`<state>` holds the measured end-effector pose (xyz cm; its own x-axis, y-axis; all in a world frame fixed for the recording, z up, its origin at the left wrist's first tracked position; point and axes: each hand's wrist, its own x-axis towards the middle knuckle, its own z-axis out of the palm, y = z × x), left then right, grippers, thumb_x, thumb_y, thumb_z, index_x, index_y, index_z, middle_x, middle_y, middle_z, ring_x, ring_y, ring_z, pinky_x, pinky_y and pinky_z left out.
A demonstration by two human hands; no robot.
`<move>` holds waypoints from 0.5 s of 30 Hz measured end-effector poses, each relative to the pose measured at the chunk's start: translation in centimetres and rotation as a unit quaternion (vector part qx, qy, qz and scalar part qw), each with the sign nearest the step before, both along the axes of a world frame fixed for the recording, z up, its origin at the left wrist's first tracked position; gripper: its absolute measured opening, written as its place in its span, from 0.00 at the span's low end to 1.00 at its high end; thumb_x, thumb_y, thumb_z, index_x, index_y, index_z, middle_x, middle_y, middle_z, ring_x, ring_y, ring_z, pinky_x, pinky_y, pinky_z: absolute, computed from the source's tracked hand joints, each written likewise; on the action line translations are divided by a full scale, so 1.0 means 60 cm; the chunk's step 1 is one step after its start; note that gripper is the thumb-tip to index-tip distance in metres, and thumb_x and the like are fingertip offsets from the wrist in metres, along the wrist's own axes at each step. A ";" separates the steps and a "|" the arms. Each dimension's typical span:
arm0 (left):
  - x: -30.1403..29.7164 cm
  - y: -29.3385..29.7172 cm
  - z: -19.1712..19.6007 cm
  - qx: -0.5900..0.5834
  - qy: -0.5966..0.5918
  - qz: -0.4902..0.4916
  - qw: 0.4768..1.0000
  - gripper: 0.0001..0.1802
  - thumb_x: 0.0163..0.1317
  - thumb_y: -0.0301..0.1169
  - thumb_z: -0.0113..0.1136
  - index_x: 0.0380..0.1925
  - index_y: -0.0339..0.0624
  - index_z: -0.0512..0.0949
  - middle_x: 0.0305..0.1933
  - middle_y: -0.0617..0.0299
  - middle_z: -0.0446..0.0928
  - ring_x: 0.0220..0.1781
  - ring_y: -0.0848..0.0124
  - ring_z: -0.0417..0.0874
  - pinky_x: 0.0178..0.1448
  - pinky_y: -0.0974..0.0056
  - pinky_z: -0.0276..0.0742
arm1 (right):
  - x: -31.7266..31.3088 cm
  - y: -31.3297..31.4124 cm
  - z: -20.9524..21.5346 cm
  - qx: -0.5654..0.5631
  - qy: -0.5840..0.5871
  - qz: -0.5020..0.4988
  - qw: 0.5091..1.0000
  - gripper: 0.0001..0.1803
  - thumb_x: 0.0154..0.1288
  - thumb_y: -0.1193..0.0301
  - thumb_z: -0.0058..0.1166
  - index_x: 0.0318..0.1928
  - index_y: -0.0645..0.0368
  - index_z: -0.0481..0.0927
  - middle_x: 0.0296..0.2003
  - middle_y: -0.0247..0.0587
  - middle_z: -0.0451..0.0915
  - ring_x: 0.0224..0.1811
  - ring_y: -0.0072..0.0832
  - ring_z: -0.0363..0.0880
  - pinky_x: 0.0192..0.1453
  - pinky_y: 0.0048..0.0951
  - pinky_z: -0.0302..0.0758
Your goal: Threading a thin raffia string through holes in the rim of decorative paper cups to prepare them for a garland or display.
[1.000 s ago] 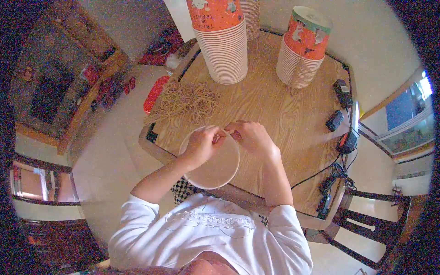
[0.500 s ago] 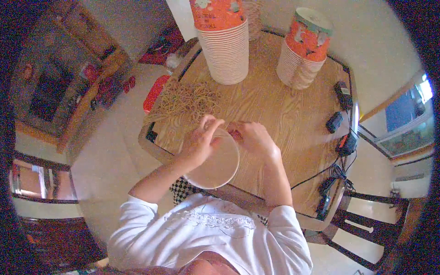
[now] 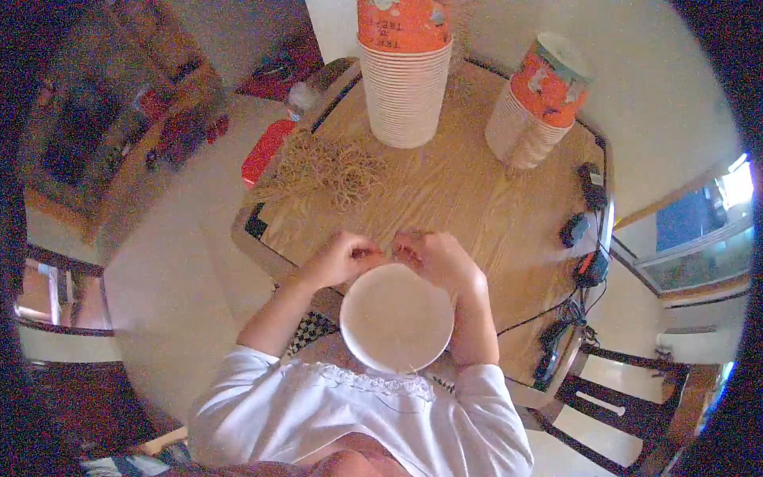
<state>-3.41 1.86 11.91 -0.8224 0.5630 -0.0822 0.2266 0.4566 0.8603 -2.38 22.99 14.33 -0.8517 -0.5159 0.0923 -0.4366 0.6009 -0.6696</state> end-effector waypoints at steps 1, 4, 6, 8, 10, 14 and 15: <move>0.001 -0.002 -0.014 0.063 -0.071 0.000 0.995 0.15 0.57 0.39 0.61 0.34 0.37 0.81 0.31 0.58 0.81 0.32 0.74 0.80 0.36 0.68 0.74 | 0.002 -0.005 0.005 -0.016 -0.003 0.023 1.000 0.04 0.56 0.74 0.53 0.33 0.58 0.76 0.26 0.43 0.77 0.27 0.38 0.78 0.31 0.33 0.73; 0.016 0.010 -0.039 0.230 -0.207 0.040 0.950 0.16 0.58 0.40 0.61 0.34 0.37 0.82 0.30 0.64 0.80 0.33 0.80 0.77 0.37 0.71 0.73 | 0.005 -0.019 0.016 -0.024 0.003 0.012 1.000 0.05 0.56 0.76 0.53 0.34 0.59 0.76 0.27 0.43 0.78 0.27 0.37 0.79 0.31 0.31 0.74; 0.016 0.008 -0.042 0.232 -0.212 0.042 0.948 0.15 0.58 0.39 0.61 0.35 0.37 0.81 0.30 0.65 0.80 0.33 0.79 0.77 0.38 0.71 0.73 | 0.002 -0.024 0.020 -0.016 -0.015 0.011 1.000 0.06 0.56 0.74 0.53 0.35 0.58 0.76 0.30 0.45 0.78 0.32 0.42 0.78 0.35 0.35 0.75; 0.021 0.008 -0.048 0.233 -0.219 0.046 0.947 0.14 0.58 0.38 0.61 0.35 0.37 0.81 0.31 0.65 0.80 0.34 0.78 0.78 0.38 0.71 0.73 | 0.001 -0.026 0.021 -0.008 -0.035 0.012 0.999 0.07 0.56 0.72 0.53 0.36 0.58 0.76 0.33 0.46 0.79 0.36 0.46 0.78 0.39 0.39 0.75; 0.018 0.011 -0.053 0.266 -0.276 0.023 0.923 0.14 0.58 0.36 0.61 0.38 0.37 0.80 0.33 0.64 0.80 0.35 0.78 0.77 0.39 0.71 0.73 | -0.001 -0.026 0.023 -0.020 -0.032 0.016 0.999 0.07 0.57 0.72 0.54 0.37 0.58 0.76 0.32 0.46 0.78 0.34 0.45 0.79 0.37 0.38 0.75; 0.024 0.017 -0.067 0.324 -0.318 0.036 0.890 0.15 0.59 0.36 0.61 0.39 0.36 0.80 0.34 0.64 0.79 0.37 0.78 0.77 0.40 0.71 0.73 | -0.003 -0.033 0.020 -0.026 -0.005 0.014 1.000 0.04 0.57 0.76 0.53 0.33 0.61 0.77 0.27 0.43 0.78 0.28 0.35 0.79 0.31 0.30 0.75; 0.023 0.020 -0.071 0.338 -0.326 0.037 0.882 0.15 0.59 0.36 0.60 0.39 0.36 0.80 0.35 0.64 0.79 0.37 0.78 0.77 0.41 0.71 0.73 | -0.004 -0.033 0.019 -0.031 -0.016 0.009 0.999 0.04 0.57 0.77 0.53 0.34 0.61 0.77 0.27 0.42 0.78 0.28 0.34 0.79 0.31 0.30 0.75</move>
<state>-2.01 3.04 7.66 -0.7606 0.6115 -0.2183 -0.4268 -0.2175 0.8778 -2.65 21.00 15.49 -0.8451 -0.5256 0.0982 -0.4255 0.5498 -0.7188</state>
